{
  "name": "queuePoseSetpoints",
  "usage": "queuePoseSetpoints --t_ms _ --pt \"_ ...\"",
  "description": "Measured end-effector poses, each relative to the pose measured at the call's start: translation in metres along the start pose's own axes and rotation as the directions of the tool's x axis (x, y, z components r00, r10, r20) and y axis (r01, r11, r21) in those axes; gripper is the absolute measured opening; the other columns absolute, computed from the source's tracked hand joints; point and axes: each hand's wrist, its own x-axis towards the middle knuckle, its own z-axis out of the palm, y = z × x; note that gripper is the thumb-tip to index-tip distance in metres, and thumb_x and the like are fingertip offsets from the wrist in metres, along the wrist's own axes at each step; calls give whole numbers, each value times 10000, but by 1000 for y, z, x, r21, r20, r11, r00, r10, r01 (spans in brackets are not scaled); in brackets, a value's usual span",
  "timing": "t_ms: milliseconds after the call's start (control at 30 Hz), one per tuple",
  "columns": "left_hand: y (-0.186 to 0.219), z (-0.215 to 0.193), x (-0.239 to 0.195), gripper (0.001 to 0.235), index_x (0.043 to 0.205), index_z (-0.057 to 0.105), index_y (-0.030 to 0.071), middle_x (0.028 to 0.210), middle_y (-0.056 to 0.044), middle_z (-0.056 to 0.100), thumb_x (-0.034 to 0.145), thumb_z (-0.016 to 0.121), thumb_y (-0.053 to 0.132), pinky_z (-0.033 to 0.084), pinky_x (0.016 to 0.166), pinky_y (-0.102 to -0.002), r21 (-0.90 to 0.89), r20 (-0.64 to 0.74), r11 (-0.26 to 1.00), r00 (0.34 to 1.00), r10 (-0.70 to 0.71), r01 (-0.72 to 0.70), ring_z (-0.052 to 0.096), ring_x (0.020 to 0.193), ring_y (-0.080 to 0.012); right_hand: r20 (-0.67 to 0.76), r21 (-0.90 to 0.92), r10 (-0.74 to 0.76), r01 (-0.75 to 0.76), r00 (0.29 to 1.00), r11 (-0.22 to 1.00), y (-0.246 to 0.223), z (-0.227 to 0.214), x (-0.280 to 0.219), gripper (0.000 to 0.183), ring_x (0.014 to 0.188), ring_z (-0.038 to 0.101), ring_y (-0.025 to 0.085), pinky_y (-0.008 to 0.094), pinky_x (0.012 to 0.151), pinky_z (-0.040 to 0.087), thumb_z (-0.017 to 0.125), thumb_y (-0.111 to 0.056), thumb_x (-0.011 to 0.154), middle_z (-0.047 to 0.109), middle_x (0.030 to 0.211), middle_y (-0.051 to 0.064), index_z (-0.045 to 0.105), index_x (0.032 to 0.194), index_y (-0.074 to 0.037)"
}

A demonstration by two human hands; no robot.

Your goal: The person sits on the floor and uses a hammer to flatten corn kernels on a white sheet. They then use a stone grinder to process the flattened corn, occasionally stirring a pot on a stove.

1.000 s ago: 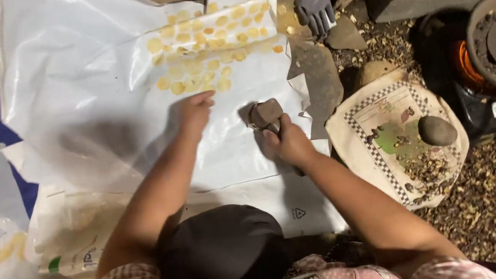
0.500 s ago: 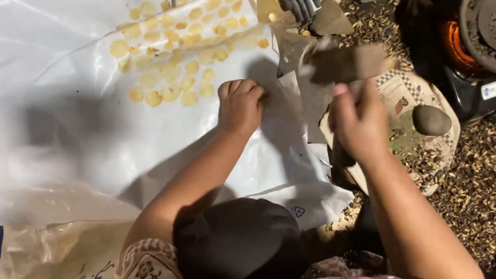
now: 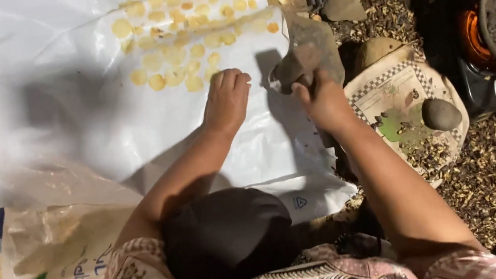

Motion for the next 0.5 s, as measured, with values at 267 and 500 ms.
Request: queuePoseSetpoints --t_ms 267,500 --pt "-8 4 -10 150 1072 645 137 971 -37 567 954 692 217 472 878 -403 -35 4 998 998 -57 57 583 933 -273 -229 -49 -33 23 973 999 12 53 -9 532 817 706 537 602 654 586 566 -451 1042 678 834 354 455 1168 53" --pt "-10 3 -13 98 1007 763 163 922 -35 607 910 757 173 511 786 -383 -126 -70 989 994 -84 75 612 862 -266 -71 -23 -79 77 994 997 0 3 26 551 943 683 559 644 758 565 591 -432 1029 675 961 375 528 1221 81"
